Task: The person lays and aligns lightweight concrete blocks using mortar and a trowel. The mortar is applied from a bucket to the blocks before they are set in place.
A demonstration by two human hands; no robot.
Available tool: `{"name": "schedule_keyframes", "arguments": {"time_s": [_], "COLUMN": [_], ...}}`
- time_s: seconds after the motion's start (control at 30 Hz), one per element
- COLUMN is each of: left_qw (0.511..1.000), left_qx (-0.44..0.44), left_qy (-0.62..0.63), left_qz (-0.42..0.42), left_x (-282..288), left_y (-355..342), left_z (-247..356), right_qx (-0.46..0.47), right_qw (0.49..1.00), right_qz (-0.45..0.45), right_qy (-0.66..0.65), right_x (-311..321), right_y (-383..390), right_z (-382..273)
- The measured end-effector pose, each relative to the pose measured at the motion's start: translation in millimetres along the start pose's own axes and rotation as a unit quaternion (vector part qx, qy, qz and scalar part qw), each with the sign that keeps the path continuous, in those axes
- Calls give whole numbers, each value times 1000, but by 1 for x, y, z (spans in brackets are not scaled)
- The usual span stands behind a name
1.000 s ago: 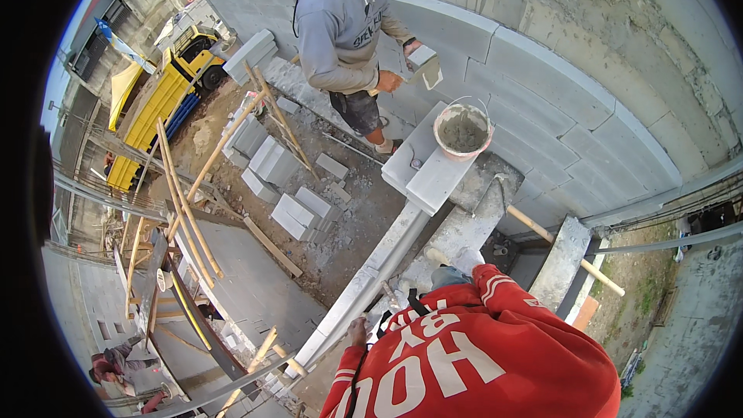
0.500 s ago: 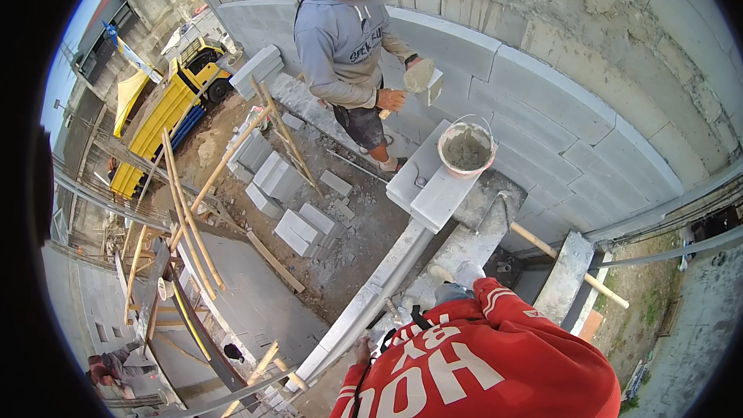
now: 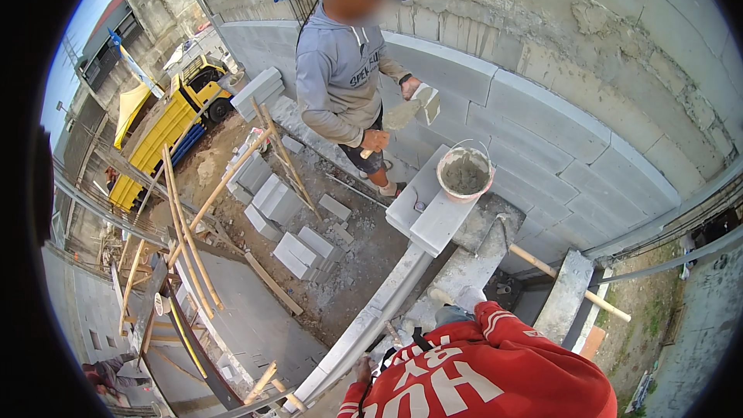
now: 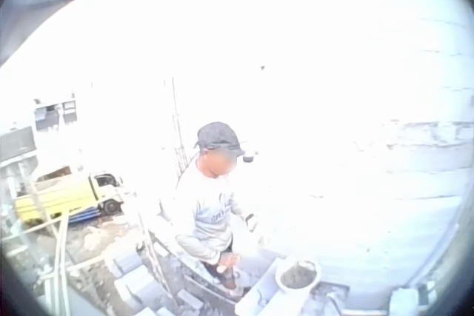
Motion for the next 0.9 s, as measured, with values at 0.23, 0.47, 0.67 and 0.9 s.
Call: {"name": "schedule_keyframes", "arguments": {"time_s": [0.23,0.47,0.67,0.9], "left_qw": [1000,1000,1000,1000], "left_qx": [-8,-17,-18,12], "left_qy": [-5,-9,-12,-26], "left_qz": [8,-9,-11,-2], "left_x": [-5,-5,-7,-3], "left_y": [11,4,7,3], "left_z": [22,10,12,6], "right_qx": [4,-5,3,-13], "right_qw": [1000,1000,999,999], "right_qz": [12,6,15,7], "right_qy": [-2,-26,-38,-35], "right_x": [3,2,-2,1], "right_y": [6,4,2,2], "right_z": [-5,-4,4,-2]}}
Point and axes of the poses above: each hand's wrist, its own y-axis away from the middle knuckle, its own x-axis out of the back of the hand, z = x × y, the point moved 5 cm from there along -y, towards the middle knuckle, and after that the axes turned 12 degrees about -y, right-handed, at the moved point
